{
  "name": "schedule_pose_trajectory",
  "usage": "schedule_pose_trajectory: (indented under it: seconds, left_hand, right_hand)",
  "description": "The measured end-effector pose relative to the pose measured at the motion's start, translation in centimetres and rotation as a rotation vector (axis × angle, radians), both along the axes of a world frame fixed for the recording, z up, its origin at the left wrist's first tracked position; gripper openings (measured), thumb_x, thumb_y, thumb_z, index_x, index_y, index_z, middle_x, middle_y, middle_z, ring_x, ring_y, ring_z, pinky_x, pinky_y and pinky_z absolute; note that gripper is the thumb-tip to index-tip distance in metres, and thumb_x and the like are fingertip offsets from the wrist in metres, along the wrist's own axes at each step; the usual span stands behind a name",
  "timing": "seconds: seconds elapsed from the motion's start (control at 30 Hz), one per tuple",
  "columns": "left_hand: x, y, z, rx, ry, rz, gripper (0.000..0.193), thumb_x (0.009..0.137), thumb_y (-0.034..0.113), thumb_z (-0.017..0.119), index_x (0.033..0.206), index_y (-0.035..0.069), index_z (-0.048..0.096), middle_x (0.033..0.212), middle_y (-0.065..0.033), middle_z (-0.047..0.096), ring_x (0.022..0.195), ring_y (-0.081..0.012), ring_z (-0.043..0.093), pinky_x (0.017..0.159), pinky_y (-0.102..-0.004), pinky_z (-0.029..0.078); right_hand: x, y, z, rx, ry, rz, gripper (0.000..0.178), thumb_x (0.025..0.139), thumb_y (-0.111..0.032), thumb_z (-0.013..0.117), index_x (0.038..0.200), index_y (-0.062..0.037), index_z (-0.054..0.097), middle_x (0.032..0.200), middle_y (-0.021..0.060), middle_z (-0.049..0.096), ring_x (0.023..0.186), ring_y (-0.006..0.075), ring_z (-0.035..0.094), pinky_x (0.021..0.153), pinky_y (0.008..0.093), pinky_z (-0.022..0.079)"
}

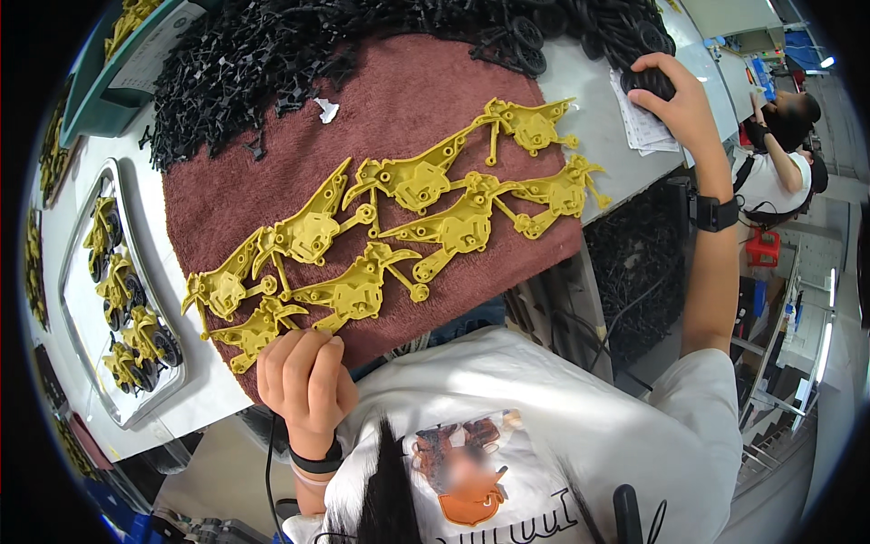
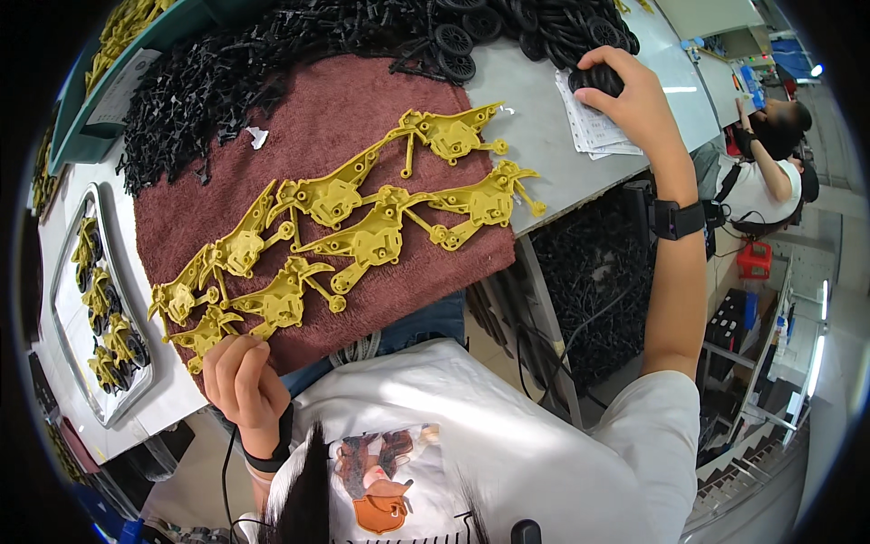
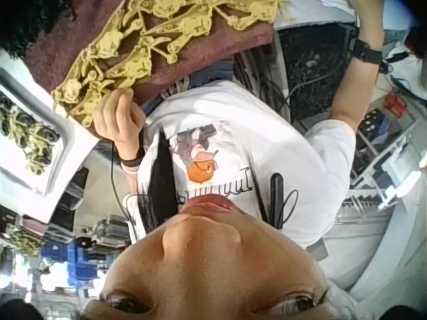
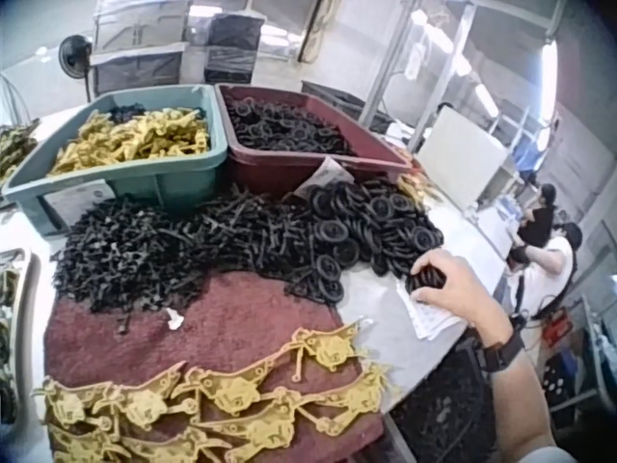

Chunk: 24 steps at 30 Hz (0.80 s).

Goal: Assemble small plastic motorcycle toy components in a manufacturing or assembly setting.

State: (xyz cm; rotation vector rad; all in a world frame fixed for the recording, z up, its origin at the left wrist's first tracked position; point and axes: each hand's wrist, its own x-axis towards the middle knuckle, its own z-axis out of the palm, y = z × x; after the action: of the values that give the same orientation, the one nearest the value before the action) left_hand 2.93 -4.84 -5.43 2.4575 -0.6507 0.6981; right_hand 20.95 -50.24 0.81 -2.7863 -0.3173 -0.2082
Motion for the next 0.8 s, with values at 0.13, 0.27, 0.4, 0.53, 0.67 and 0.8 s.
schedule_pose_trajectory:
  seconds: [0.13, 0.27, 0.4, 0.53, 0.67, 0.8]
  left_hand:
    - [0.0, 0.1, 0.0, -0.003, -0.008, 0.003, 0.029, 0.069, -0.013, 0.056, 0.094, 0.002, 0.059, 0.087, -0.0119, 0.063, 0.076, -0.0308, 0.061, 0.067, -0.0377, 0.050]
    - [-0.2, 0.3, -0.4, 0.018, -0.021, 0.017, 0.029, 0.068, -0.004, 0.060, 0.096, 0.006, 0.060, 0.089, -0.0083, 0.063, 0.078, -0.0272, 0.062, 0.068, -0.0380, 0.050]
    - [0.0, 0.1, -0.2, 0.001, -0.022, 0.005, 0.028, 0.068, -0.008, 0.059, 0.094, 0.004, 0.060, 0.087, -0.0103, 0.063, 0.076, -0.0291, 0.062, 0.066, -0.0378, 0.050]
    - [0.0, 0.0, 0.0, 0.006, -0.015, 0.003, 0.027, 0.069, -0.011, 0.056, 0.093, 0.002, 0.059, 0.087, -0.0122, 0.063, 0.075, -0.0308, 0.061, 0.066, -0.0379, 0.050]
    - [0.0, 0.2, -0.2, 0.006, -0.017, -0.001, 0.026, 0.070, -0.011, 0.056, 0.093, 0.002, 0.059, 0.087, -0.0119, 0.063, 0.075, -0.0307, 0.061, 0.066, -0.0379, 0.050]
    - [0.0, 0.2, -0.4, 0.010, -0.030, 0.017, 0.029, 0.068, -0.005, 0.060, 0.095, 0.006, 0.061, 0.088, -0.0083, 0.063, 0.076, -0.0273, 0.062, 0.066, -0.0375, 0.050]
  right_hand:
    - [-0.4, 1.1, 0.0, -0.081, -0.001, 0.070, 0.033, 0.074, -0.016, 0.073, 0.101, -0.0039, 0.059, 0.100, 0.0109, 0.063, 0.095, 0.0305, 0.059, 0.087, 0.0348, 0.045]
    - [-0.7, 1.6, -0.3, -0.126, -0.055, 0.099, 0.031, 0.073, -0.015, 0.072, 0.098, -0.0033, 0.058, 0.097, 0.0113, 0.062, 0.092, 0.0324, 0.058, 0.085, 0.0363, 0.046]
    - [-0.6, 1.2, 0.2, -0.138, 0.001, 0.100, 0.030, 0.073, -0.014, 0.072, 0.097, -0.0028, 0.058, 0.096, 0.0107, 0.062, 0.091, 0.0312, 0.059, 0.083, 0.0348, 0.046]
    - [-1.5, 1.4, 0.6, 0.002, -0.050, 0.078, 0.028, 0.075, -0.013, 0.071, 0.099, -0.0033, 0.059, 0.095, 0.0088, 0.062, 0.089, 0.0268, 0.060, 0.083, 0.0327, 0.047]
    - [-1.4, 1.9, 0.0, -0.006, -0.035, 0.113, 0.028, 0.077, -0.014, 0.071, 0.101, -0.0038, 0.061, 0.096, 0.0075, 0.063, 0.090, 0.0238, 0.061, 0.083, 0.0316, 0.047]
    - [-1.5, 1.7, -0.9, -0.043, -0.024, 0.109, 0.028, 0.077, -0.015, 0.072, 0.101, -0.0031, 0.062, 0.098, 0.0081, 0.064, 0.091, 0.0244, 0.061, 0.084, 0.0311, 0.047]
